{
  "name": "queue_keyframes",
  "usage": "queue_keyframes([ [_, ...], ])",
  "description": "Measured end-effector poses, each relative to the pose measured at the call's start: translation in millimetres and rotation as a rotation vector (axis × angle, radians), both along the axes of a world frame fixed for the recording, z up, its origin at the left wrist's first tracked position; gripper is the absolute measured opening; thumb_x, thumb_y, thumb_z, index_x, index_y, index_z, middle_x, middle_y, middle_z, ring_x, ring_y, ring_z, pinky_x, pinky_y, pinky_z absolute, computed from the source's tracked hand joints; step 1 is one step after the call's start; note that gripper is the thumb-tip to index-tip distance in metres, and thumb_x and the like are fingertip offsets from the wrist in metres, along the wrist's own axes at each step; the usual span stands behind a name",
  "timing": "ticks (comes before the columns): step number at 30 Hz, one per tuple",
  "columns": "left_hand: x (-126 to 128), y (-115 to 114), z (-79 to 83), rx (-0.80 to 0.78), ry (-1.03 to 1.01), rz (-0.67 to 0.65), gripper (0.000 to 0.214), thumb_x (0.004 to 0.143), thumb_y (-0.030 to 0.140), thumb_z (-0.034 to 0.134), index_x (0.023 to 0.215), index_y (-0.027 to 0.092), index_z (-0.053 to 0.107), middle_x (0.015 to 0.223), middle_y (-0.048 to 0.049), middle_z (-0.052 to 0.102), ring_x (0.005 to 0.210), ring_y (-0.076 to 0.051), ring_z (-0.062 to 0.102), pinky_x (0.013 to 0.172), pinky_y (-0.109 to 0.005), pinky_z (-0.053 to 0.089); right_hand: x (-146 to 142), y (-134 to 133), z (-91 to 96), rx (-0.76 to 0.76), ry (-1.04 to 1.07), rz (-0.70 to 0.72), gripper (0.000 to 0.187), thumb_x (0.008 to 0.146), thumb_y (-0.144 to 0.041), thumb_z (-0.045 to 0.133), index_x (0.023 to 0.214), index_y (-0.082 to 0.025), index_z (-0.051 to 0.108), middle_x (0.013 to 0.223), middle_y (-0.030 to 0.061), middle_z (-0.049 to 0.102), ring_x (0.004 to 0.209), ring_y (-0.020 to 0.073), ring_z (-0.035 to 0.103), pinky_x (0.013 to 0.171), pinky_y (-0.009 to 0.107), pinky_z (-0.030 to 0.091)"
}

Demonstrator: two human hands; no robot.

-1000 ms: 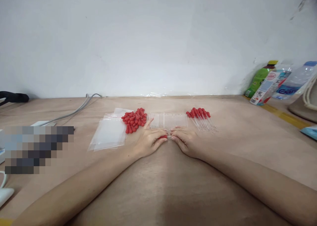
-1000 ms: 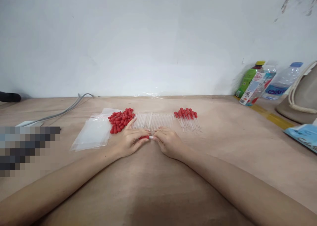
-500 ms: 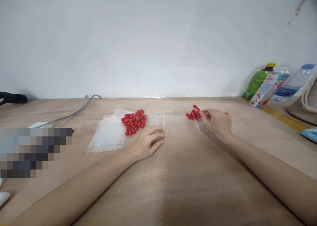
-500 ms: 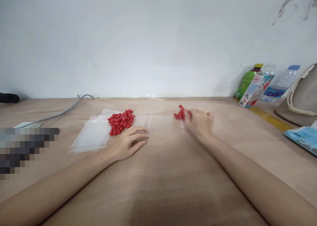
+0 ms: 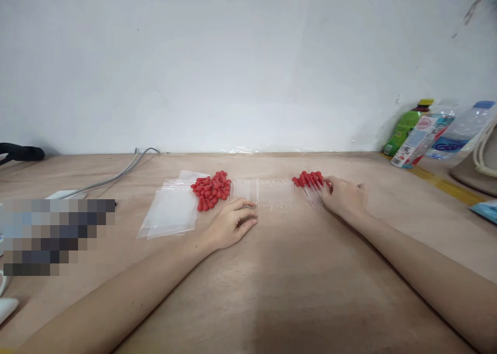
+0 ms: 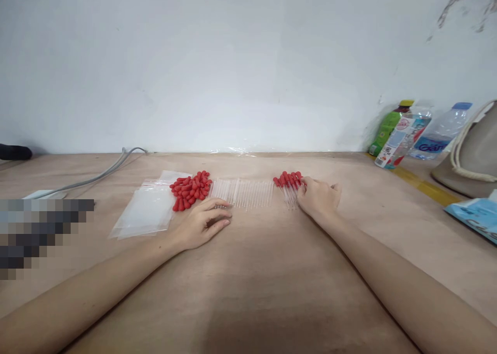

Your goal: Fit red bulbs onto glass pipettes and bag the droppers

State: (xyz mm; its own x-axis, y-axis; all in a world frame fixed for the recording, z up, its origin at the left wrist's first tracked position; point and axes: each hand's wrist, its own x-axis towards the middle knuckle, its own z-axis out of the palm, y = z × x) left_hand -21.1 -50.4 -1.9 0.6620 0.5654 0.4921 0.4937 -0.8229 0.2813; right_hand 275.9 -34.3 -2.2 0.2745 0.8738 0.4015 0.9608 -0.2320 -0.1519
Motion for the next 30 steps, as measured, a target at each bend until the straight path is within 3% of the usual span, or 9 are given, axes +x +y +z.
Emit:
queue_keyframes([
  [14,0,1,-0.2,-0.024,0.015,-0.005,0.017,0.083,0.022,0.049,0.090,0.019,0.063,0.104,-0.0077,0.055,0.097,-0.018,0.052,0.084,-0.035,0.044,4,3,-3.7,-0.044,0.171,0.034,0.034,0.077,-0.038,0.040,0.101,-0.026,0.060,0.076,0.0042,0.066,0.079,0.0253,0.058,0.079,0.041,0.026],
  [18,0,1,-0.3,-0.026,0.014,-0.006,0.016,0.083,0.022,0.049,0.090,0.018,0.063,0.104,-0.0075,0.055,0.096,-0.018,0.052,0.084,-0.033,0.044,3,2,-2.7,-0.010,0.148,0.030,0.033,0.077,-0.040,0.041,0.096,-0.022,0.061,0.075,0.0065,0.065,0.076,0.0259,0.058,0.077,0.042,0.025],
  [24,0,1,-0.1,-0.026,0.011,-0.009,0.016,0.083,0.021,0.049,0.090,0.019,0.063,0.104,-0.0074,0.055,0.096,-0.018,0.052,0.083,-0.033,0.044,-23,-6,-0.5,0.109,0.159,0.215,0.027,0.078,-0.039,0.042,0.072,-0.020,0.060,0.060,0.0027,0.060,0.062,0.0188,0.053,0.075,0.041,0.023],
  [30,1,1,0.6,-0.032,0.019,-0.006,0.016,0.083,0.022,0.049,0.090,0.018,0.063,0.103,-0.0074,0.055,0.096,-0.018,0.052,0.084,-0.033,0.044,-52,-1,6.8,-0.089,0.034,0.183,0.030,0.078,-0.034,0.039,0.062,-0.018,0.059,0.063,0.0048,0.059,0.071,0.0216,0.052,0.077,0.041,0.023],
])
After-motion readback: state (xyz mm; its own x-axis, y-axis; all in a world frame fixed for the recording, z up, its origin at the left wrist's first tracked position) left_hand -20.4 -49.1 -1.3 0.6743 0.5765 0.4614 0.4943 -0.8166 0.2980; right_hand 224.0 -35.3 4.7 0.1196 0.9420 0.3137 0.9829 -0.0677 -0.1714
